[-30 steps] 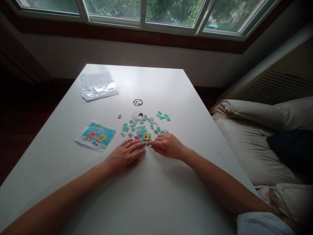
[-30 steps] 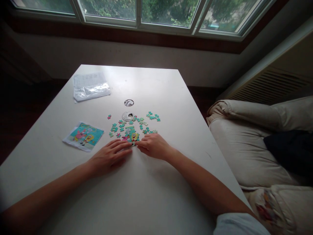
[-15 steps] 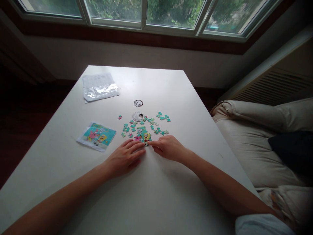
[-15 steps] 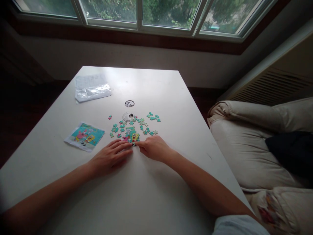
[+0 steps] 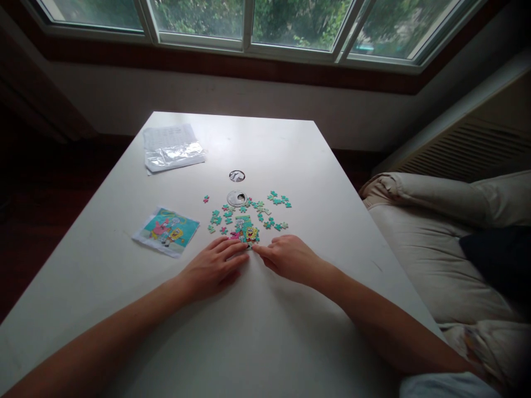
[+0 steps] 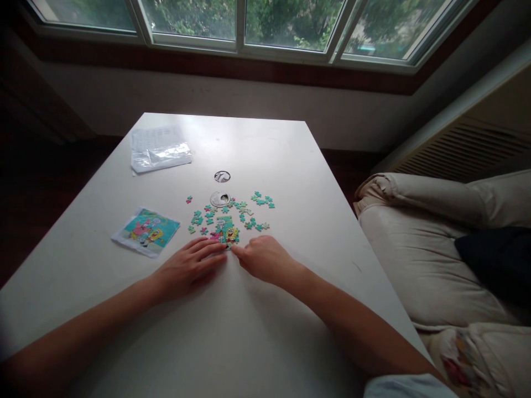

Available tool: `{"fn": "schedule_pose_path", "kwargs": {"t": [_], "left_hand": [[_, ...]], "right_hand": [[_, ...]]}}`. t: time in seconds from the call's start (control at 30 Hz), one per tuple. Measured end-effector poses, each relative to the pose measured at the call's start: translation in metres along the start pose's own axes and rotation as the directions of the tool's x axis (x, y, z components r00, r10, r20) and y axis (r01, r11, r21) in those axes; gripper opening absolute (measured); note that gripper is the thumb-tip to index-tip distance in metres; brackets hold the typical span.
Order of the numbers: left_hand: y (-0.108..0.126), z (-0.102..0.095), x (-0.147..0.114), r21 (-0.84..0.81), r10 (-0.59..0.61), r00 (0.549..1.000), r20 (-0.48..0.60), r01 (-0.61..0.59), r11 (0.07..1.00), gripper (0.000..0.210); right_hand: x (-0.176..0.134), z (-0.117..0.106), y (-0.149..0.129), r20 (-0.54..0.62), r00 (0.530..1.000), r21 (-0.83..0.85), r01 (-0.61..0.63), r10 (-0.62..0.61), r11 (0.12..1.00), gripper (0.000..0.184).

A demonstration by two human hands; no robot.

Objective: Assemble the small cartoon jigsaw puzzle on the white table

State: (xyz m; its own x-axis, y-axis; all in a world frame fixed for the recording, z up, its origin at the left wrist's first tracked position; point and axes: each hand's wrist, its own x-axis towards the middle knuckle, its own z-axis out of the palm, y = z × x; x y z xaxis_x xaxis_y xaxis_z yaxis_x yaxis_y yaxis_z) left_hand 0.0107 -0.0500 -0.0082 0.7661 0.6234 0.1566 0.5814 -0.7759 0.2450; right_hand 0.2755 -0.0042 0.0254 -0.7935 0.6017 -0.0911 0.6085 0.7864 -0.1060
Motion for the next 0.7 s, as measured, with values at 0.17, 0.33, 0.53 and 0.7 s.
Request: {"fn": "schedule_pose_path", "kwargs": {"t": [0.17, 0.33, 0.53, 0.7], "left_hand": [[0.000, 0.000, 0.000, 0.014, -0.009, 1.000, 0.009, 0.009, 1.000, 0.040], [0.000, -0.001, 0.000, 0.003, -0.009, 1.000, -0.005, 0.009, 1.000, 0.040], [0.001, -0.002, 0.001, 0.015, -0.014, 1.000, 0.009, 0.014, 1.000, 0.041], [0.001, 0.000, 0.001, -0.006, -0.017, 1.000, 0.009, 0.018, 1.000, 0.043]], "right_hand": [[0.002, 0.002, 0.007, -0.020, 1.000, -0.013, -0.009, 0.009, 1.000, 0.039], [0.005, 0.006, 0.004, 0.067, 0.997, -0.054, -0.036, 0.040, 0.998, 0.048], [0.003, 0.000, -0.007, 0.143, 0.982, -0.103, -0.110, 0.124, 0.989, 0.055], [0.000, -0.007, -0.003, 0.144, 0.986, -0.058, -0.079, 0.087, 0.995, 0.050]]}}
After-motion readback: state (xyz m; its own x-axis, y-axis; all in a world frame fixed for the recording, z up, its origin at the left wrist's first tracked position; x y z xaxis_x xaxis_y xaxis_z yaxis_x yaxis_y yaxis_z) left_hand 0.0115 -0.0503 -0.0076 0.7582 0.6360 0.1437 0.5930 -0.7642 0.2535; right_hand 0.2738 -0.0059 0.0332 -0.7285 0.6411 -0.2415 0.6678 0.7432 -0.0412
